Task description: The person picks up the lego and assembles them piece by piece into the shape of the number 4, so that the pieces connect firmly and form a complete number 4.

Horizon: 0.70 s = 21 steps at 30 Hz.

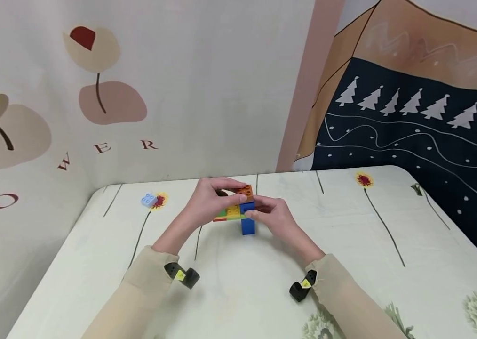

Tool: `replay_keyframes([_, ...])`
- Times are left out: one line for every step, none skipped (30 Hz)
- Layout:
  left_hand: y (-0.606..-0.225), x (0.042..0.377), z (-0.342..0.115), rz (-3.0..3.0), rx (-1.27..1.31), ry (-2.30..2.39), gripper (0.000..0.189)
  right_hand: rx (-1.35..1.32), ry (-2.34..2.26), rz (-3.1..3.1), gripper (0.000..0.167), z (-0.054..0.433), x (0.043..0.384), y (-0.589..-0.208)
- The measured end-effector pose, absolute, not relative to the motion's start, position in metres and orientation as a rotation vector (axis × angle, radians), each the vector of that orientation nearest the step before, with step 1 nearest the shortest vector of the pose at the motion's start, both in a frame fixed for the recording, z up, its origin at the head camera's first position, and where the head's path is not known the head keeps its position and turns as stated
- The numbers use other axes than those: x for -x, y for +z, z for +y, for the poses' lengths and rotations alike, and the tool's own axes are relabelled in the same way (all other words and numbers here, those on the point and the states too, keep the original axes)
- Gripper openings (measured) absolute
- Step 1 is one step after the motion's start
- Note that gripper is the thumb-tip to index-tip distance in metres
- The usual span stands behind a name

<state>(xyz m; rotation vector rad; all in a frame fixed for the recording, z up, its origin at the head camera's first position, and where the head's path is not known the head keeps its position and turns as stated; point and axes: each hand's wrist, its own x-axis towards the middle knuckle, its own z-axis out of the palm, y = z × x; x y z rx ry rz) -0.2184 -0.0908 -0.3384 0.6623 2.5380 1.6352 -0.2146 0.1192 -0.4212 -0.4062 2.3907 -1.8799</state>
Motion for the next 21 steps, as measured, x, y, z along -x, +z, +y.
replay_keyframes([-0.3385,0.2187,-0.0909,2.536,-0.667,1.631,0.028,0.4,-1.88,2.389,0.046,0.1195,0.2145,-0.4214])
replay_keyframes([-0.3385,0.219,-0.091,2.536,-0.669,1.626,0.028,0.396,-1.88,2.387,0.046,0.1194,0.2143,-0.4212])
replay_keyframes([-0.3384,0.2192,-0.0912,2.539,-0.67,1.617,0.028,0.395,-1.88,2.387,0.046,0.1194,0.2137,-0.4207])
replay_keyframes([-0.3382,0.2194,-0.0913,2.541,-0.671,1.61,0.028,0.399,-1.88,2.386,0.046,0.1193,0.213,-0.4201])
replay_keyframes([-0.3378,0.2195,-0.0915,2.546,-0.674,1.599,0.028,0.403,-1.878,2.387,0.046,0.1191,0.2123,-0.4192])
replay_keyframes([-0.3372,0.2196,-0.0917,2.552,-0.679,1.586,0.028,0.407,-1.876,2.387,0.045,0.1188,0.2117,-0.4184])
replay_keyframes([-0.3366,0.2197,-0.0918,2.559,-0.685,1.576,0.028,0.41,-1.875,2.388,0.045,0.1185,0.2111,-0.4175])
replay_keyframes([-0.3359,0.2198,-0.0918,2.565,-0.691,1.565,0.028,0.411,-1.872,2.389,0.045,0.1181,0.2105,-0.4163])
replay_keyframes([-0.3352,0.2199,-0.0917,2.571,-0.698,1.557,0.027,0.413,-1.868,2.389,0.045,0.1181,0.21,-0.4155])
replay_keyframes([-0.3345,0.22,-0.0915,2.572,-0.704,1.553,0.027,0.417,-1.866,2.389,0.045,0.1181,0.2095,-0.4146])
replay_keyframes([-0.334,0.2203,-0.0912,2.57,-0.71,1.554,0.026,0.415,-1.865,2.387,0.045,0.1184,0.2093,-0.4139])
replay_keyframes([-0.3337,0.2205,-0.0906,2.566,-0.714,1.558,0.026,0.412,-1.863,2.387,0.045,0.1188,0.2092,-0.4134])
replay_keyframes([-0.3335,0.2208,-0.0898,2.561,-0.716,1.562,0.026,0.408,-1.861,2.387,0.045,0.1194,0.2091,-0.4131])
replay_keyframes([-0.3334,0.2213,-0.0888,2.555,-0.721,1.565,0.026,0.406,-1.863,2.387,0.044,0.1203,0.2094,-0.4135])
replay_keyframes([-0.3334,0.2218,-0.0878,2.548,-0.726,1.567,0.026,0.404,-1.865,2.387,0.044,0.1213,0.2095,-0.414])
replay_keyframes([-0.3331,0.222,-0.0875,2.544,-0.73,1.566,0.026,0.404,-1.868,2.387,0.044,0.1214,0.2099,-0.4144])
replay_keyframes([-0.3328,0.2222,-0.0872,2.54,-0.737,1.565,0.026,0.403,-1.872,2.385,0.043,0.1215,0.2104,-0.415])
replay_keyframes([-0.3325,0.2223,-0.0871,2.541,-0.739,1.559,0.026,0.406,-1.873,2.388,0.043,0.1215,0.2104,-0.4152])
replay_keyframes([-0.3321,0.2224,-0.0874,2.54,-0.741,1.554,0.026,0.409,-1.878,2.385,0.043,0.1211,0.2106,-0.4154])
replay_keyframes([-0.3316,0.2223,-0.088,2.542,-0.739,1.55,0.026,0.414,-1.882,2.383,0.043,0.1205,0.211,-0.4157])
replay_keyframes([-0.3309,0.2221,-0.0889,2.545,-0.734,1.545,0.026,0.423,-1.884,2.378,0.043,0.1195,0.2109,-0.4154])
